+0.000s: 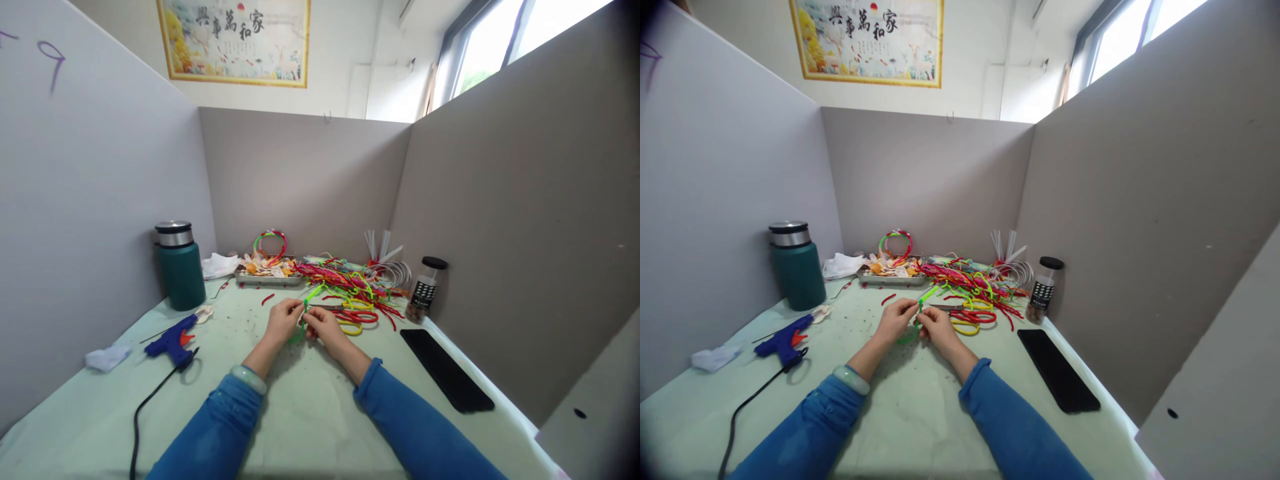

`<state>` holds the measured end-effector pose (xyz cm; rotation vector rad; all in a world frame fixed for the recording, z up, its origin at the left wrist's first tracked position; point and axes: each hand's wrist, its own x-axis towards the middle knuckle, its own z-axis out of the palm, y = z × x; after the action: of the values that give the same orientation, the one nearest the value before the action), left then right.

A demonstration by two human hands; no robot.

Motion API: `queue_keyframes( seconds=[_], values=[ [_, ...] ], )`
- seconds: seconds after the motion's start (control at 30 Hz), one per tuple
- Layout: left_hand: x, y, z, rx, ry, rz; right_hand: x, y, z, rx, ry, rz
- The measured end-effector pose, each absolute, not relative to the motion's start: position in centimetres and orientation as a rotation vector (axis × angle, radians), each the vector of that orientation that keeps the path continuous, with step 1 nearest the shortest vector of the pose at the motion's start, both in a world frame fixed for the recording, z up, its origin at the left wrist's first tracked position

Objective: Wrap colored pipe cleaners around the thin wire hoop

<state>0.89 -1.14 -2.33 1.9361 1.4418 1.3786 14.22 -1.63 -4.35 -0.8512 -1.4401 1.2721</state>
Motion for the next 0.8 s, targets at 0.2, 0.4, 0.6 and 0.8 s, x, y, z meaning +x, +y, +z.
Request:
queue_keyframes(
  seconds=[0.2, 0.4, 0.6, 0.8],
  values=[
    [0.98, -1.45, -2.07, 2.109, 1.572, 1.333, 14.17, -1.55, -4.56, -0.861, -1.436, 1.242],
    [0.98, -1.5, -2.35, 2.262, 1.577, 1.245, 14.42, -1.73, -4.36, -0.808, -1.415, 1.216],
    [1.03, -1.59, -2.63, 2.358, 1.574, 1.222, 14.47, -2.01, -4.02, -0.796, -1.368, 1.265],
    [0.91, -1.51, -2.93, 2.416, 1.608, 1.243, 14.5, -2.05, -4.1, -0.762, -1.424, 1.258]
  ],
)
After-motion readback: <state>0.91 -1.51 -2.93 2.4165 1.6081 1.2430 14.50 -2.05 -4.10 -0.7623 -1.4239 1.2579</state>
